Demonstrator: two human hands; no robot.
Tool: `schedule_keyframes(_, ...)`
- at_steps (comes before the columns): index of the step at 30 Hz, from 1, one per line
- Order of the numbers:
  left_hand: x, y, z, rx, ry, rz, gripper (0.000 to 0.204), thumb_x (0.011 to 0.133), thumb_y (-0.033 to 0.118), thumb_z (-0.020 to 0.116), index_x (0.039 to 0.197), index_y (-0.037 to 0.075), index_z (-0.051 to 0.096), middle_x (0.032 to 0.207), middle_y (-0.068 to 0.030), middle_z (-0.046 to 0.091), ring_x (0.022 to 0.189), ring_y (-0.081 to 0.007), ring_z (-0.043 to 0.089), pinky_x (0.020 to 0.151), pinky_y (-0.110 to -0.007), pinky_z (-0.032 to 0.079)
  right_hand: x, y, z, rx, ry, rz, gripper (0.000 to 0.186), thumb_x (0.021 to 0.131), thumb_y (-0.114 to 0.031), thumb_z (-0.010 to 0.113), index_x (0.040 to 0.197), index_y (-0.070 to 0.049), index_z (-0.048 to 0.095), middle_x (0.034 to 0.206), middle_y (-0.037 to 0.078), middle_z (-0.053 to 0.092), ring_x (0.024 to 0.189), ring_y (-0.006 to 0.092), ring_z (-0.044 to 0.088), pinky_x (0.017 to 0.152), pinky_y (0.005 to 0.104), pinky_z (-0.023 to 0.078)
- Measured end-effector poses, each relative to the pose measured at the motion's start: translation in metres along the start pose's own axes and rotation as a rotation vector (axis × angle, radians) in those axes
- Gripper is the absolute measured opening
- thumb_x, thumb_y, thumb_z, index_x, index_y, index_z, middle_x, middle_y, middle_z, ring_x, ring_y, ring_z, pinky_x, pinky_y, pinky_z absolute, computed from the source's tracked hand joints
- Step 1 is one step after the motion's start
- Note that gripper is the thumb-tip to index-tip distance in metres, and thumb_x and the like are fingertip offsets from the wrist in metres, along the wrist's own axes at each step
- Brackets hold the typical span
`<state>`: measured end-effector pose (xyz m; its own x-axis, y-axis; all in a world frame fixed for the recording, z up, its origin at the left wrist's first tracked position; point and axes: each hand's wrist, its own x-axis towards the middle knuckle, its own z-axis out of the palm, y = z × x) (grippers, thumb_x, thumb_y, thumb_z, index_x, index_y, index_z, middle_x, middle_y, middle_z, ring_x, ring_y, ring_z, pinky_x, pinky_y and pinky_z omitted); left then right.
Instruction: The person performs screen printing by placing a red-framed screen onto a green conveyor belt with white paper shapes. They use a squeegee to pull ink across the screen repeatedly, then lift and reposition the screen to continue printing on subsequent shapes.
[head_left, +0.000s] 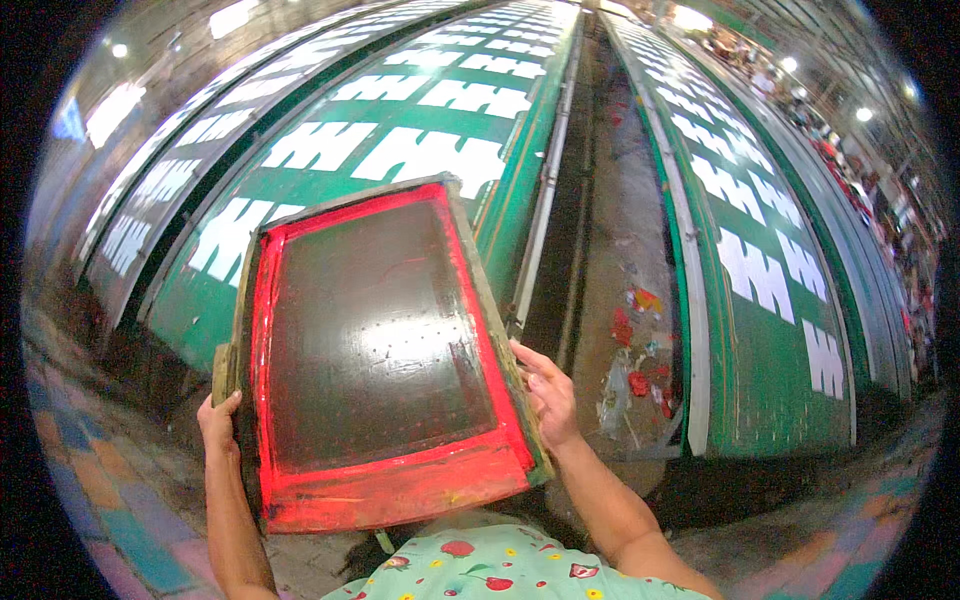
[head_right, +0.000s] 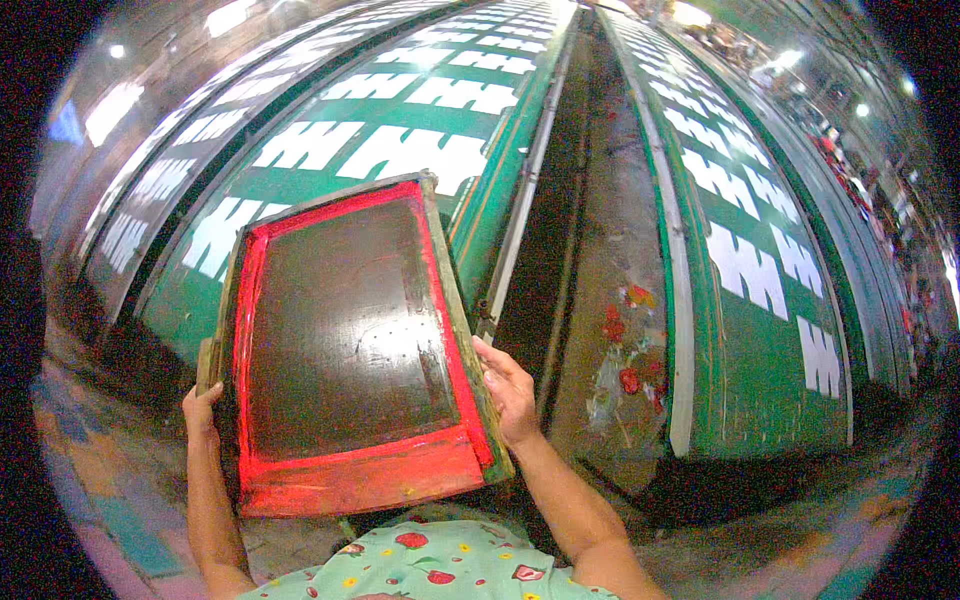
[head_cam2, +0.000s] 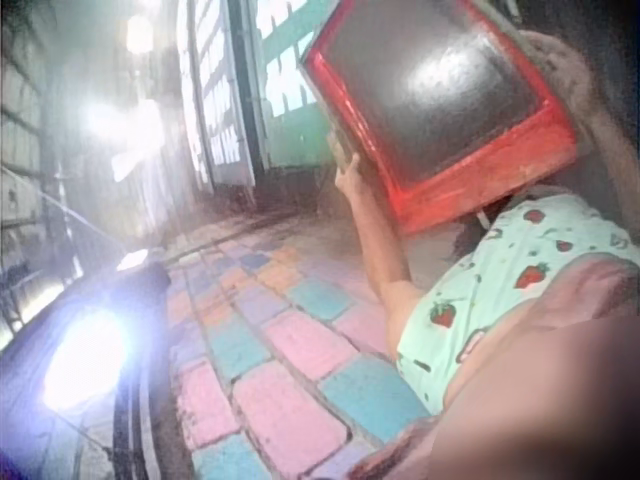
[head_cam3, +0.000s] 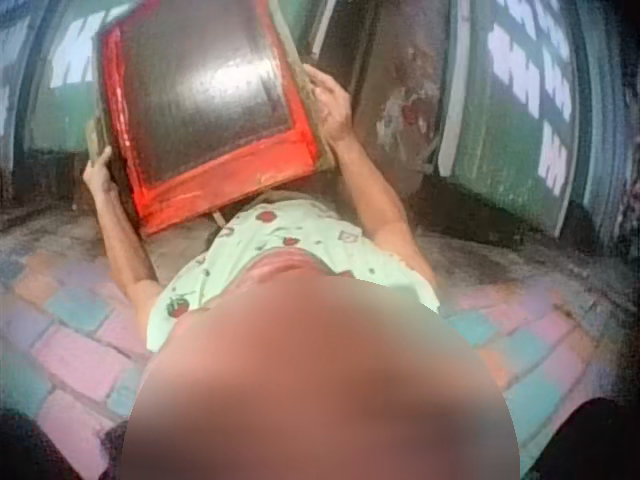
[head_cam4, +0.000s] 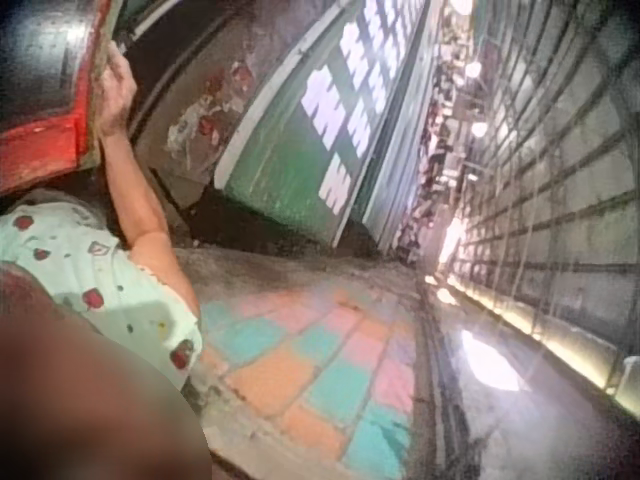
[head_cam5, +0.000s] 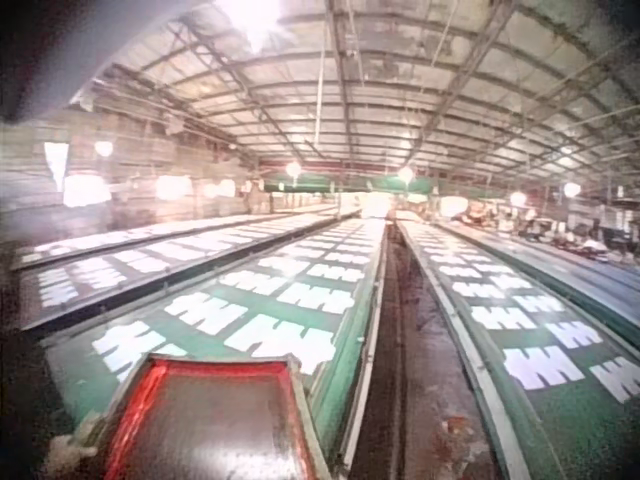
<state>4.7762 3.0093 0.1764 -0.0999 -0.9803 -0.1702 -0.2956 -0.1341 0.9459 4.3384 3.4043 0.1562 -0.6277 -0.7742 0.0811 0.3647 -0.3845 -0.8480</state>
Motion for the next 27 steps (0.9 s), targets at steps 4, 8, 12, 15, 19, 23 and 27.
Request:
schedule_keyframes(4,-0.037,-0.04,-0.044,-0.104,0.147,-0.026,0.038,0.092,0.011,0.085,0.127,0.0,0.076,0.113,-0.0056,0.078,0.097,-0.0211,0.071,0.092,-0.039,0.055,0.035,0.01,0.014,-0.048,-0.119,0.099,0.068,0.105,-0.021,0.061,0.164,0.01,0.047,0.168,0.022,0.054,0.149,0.0306,0.058,0.128,0.0435,0.041)
schedule_keyframes(8,-0.077,-0.069,-0.091,-0.186,0.274,-0.123,0.036,0.099,0.009,0.081,0.132,-0.002,0.073,0.114,-0.0071,0.078,0.097,-0.0214,0.074,0.092,-0.038,0.057,0.072,0.044,0.047,-0.213,-0.222,0.141,0.071,0.102,-0.022,0.064,0.164,0.009,0.048,0.168,0.021,0.054,0.154,0.0305,0.053,0.132,0.0434,0.035)
schedule_keyframes(12,-0.112,-0.085,-0.102,-0.213,0.439,-0.179,0.035,0.099,0.01,0.082,0.131,-0.001,0.073,0.115,-0.0068,0.078,0.098,-0.0209,0.074,0.092,-0.038,0.058,0.112,0.068,0.062,-0.291,-0.387,0.216,0.071,0.1,-0.022,0.064,0.163,0.008,0.051,0.161,0.018,0.061,0.15,0.0277,0.056,0.13,0.0411,0.037)
schedule_keyframes(15,-0.134,-0.086,-0.098,-0.271,0.524,-0.186,0.037,0.1,0.01,0.082,0.134,-0.002,0.072,0.118,-0.0083,0.078,0.103,-0.0223,0.074,0.093,-0.038,0.058,0.157,0.073,0.071,-0.349,-0.509,0.261,0.071,0.098,-0.022,0.066,0.162,0.006,0.054,0.156,0.018,0.064,0.143,0.0252,0.06,0.125,0.0376,0.04)
schedule_keyframes(19,-0.147,-0.09,-0.066,-0.325,0.651,-0.189,0.045,0.098,0.009,0.083,0.139,-0.004,0.07,0.123,-0.011,0.077,0.105,-0.0244,0.075,0.096,-0.04,0.058,0.229,0.084,0.073,-0.373,-0.644,0.395,0.069,0.095,-0.02,0.068,0.159,0.004,0.059,0.134,0.008,0.072,0.121,0.0136,0.064,0.109,0.0312,0.047)
schedule_keyframes(23,-0.156,-0.093,0.004,-0.379,0.821,-0.165,0.046,0.095,0.006,0.086,0.137,-0.004,0.07,0.121,-0.0115,0.078,0.106,-0.0256,0.074,0.097,-0.04,0.057,0.297,0.107,0.065,-0.345,-0.725,0.424,0.066,0.095,-0.017,0.07,0.157,0.003,0.061,0.132,0.006,0.07,0.117,0.0116,0.064,0.107,0.0318,0.048)
schedule_keyframes(27,-0.173,-0.083,0.105,-0.234,1.048,-0.177,0.044,0.094,0.004,0.085,0.135,-0.004,0.07,0.121,-0.0112,0.078,0.104,-0.0252,0.074,0.096,-0.04,0.057,0.364,0.11,0.039,-0.364,-0.797,0.474,0.062,0.097,-0.016,0.069,0.156,0.002,0.063,0.153,0.013,0.064,0.135,0.0203,0.062,0.121,0.0369,0.044)
